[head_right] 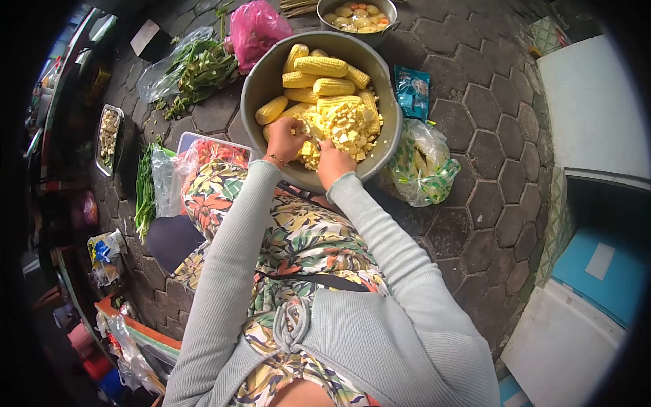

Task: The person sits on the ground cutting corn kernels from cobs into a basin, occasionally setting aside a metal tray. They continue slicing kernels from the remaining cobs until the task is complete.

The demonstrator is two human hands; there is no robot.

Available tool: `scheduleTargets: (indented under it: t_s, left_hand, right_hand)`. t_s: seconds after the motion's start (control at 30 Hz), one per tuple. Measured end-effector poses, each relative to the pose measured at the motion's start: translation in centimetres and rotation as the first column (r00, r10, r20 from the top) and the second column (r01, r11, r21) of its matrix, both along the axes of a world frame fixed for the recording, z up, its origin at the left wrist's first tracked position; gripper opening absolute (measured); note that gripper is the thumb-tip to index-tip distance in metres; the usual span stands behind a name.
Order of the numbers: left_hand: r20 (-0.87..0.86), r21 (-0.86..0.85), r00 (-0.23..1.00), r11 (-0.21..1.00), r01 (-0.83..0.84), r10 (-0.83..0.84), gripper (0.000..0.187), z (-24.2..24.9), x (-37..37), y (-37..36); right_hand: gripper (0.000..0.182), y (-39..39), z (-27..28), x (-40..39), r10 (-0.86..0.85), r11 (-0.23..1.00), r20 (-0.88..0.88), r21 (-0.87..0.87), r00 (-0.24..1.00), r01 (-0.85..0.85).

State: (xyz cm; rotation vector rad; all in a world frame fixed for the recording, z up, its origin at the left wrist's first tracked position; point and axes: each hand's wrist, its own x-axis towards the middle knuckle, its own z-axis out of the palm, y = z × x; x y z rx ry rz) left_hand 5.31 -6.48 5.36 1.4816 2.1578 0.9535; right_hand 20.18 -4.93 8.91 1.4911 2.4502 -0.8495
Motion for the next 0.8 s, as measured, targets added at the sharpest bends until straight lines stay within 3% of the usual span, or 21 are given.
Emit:
scheduleTargets:
  t_s: [0.07, 0.13, 0.2, 0.3, 0.47, 0.57, 0.6, 0.67, 0.7, 0.73, 0.8]
  left_hand:
    - [0.025, -0.014, 0.999, 0.999, -0.039, 0.04, 0.029, 0.2, -0.1, 0.6]
    - [0.054, 0.024, 0.998, 1.0, 0.012, -0.013, 0.022, 0.3, 0.0, 0.4]
    - [0.011, -0.033, 0.998, 0.997, 0.064, -0.063, 0.028, 0.4, 0.0, 0.3]
    - [-0.013, -0.099, 1.0, 0.995, 0.027, -0.029, 0.027, 0.6, -0.9, 0.4]
    - [0.005, -0.145, 0.999, 0.989, -0.031, 0.033, 0.029, 1.0, -0.8, 0.0]
    - [0.126, -0.123, 0.991, 0.991, 0.061, -0.046, 0.028, 1.4, -0.2, 0.5]
    - [0.123, -0.124, 0.991, 0.99, 0.063, -0.048, 0.028, 1.2, 0.4, 0.5]
    - [-0.002, -0.055, 0.998, 0.997, 0.062, -0.062, 0.028, 0.4, 0.7, 0.8]
    - [0.011, 0.007, 1.0, 1.0, 0.028, -0.028, 0.027, 0.3, 0.4, 0.9]
    - [0.05, -0.045, 0.998, 0.999, 0.027, -0.024, 0.028, 0.1, -0.2, 1.0]
    - [0.102, -0.128, 0.995, 0.991, 0.032, -0.019, 0.03, 0.1, -0.9, 0.8]
  right_hand:
    - [0.018, 0.2, 0.3, 0.1, -0.026, 0.999, -0.014, -0.027, 1.0, 0.026]
    - [0.02, 0.0, 0.0, 0.4, -0.048, 0.998, -0.015, -0.044, 0.999, 0.047]
    - [0.022, 0.9, -0.8, -0.6, -0.05, 0.998, -0.013, -0.033, 0.999, 0.049]
    - [0.023, 1.7, -1.3, -1.6, 0.029, 0.997, -0.024, -0.075, 0.999, -0.031]
    - [0.022, -0.4, -0.5, 0.2, -0.019, 0.996, 0.011, -0.089, 1.0, 0.02]
    - [0.023, 1.7, -3.5, -1.1, -0.084, 0.992, 0.001, -0.093, 0.996, 0.084]
    - [0.022, 2.7, -5.8, -2.0, -0.141, 0.987, 0.138, -0.06, 0.98, 0.151]
    - [0.022, 3.4, -6.3, -0.2, -0.045, 0.99, 0.023, -0.135, 0.999, 0.047]
    - [0.027, 3.7, -6.1, 0.4, 0.051, 0.99, 0.079, -0.132, 0.996, -0.04]
    - [0.027, 3.5, -6.2, 1.1, 0.059, 0.99, 0.097, -0.133, 0.994, -0.046]
    - [0.026, 2.9, -5.9, 1.7, -0.075, 0.983, 0.13, -0.158, 0.989, 0.095]
